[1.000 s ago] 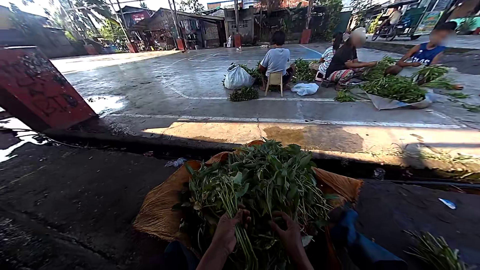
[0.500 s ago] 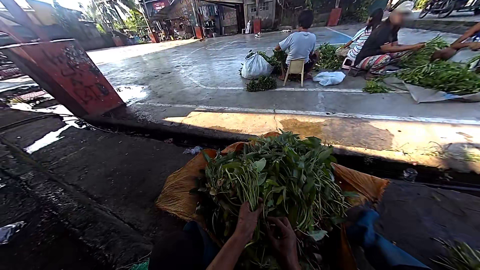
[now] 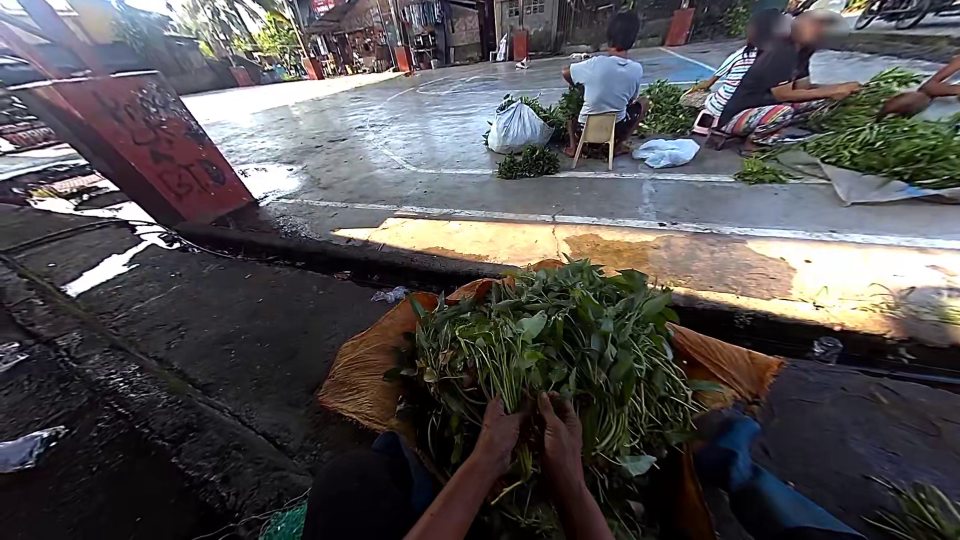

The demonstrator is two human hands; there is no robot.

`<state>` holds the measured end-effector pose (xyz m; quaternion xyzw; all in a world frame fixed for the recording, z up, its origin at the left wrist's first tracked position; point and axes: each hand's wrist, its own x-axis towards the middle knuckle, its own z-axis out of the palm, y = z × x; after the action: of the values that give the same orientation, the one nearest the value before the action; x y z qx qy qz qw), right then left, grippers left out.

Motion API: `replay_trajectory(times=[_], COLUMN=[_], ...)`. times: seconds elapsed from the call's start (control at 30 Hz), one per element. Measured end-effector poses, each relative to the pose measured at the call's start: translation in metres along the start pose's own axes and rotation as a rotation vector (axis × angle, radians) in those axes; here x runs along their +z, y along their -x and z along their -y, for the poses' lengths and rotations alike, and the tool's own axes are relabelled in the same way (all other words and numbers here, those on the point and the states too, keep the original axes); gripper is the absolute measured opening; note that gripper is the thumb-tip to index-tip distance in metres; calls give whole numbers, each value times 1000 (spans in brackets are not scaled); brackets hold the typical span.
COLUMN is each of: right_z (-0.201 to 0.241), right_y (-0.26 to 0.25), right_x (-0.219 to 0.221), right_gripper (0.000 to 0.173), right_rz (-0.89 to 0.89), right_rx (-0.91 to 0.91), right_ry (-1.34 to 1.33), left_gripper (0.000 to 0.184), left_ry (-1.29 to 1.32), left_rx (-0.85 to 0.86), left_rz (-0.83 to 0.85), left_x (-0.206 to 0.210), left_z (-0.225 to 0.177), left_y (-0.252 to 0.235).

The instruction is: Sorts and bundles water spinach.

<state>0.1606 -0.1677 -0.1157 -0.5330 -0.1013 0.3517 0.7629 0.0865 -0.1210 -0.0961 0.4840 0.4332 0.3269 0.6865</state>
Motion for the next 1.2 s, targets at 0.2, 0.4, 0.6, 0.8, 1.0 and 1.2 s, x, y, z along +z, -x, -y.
replay_trajectory(times=[0.2, 0.4, 0.6, 0.8, 1.0, 1.2], right_z=[-37, 3, 26, 27, 14, -13], right_y=[46, 32, -15, -50, -26, 2], right_x=[-73, -100, -41, -19, -35, -39], right_gripper=[10, 54, 32, 13, 33, 36], right_rz=[415, 900, 282, 55, 321, 314], right_rx=[-518, 215, -286, -97, -176, -383], right_ry=[871, 1537, 793, 332, 740, 952], left_gripper=[18, 17, 26, 23, 18, 16], left_ry=[29, -61, -219, -256, -131, -81], left_rx=[27, 10, 15, 5, -52, -65], left_rz=[-100, -15, 131, 262, 135, 70], left_x=[-6, -4, 2, -4, -4, -4], left_z=[-11, -13, 3, 2, -6, -7], left_y=[-9, -6, 3, 3, 3, 4])
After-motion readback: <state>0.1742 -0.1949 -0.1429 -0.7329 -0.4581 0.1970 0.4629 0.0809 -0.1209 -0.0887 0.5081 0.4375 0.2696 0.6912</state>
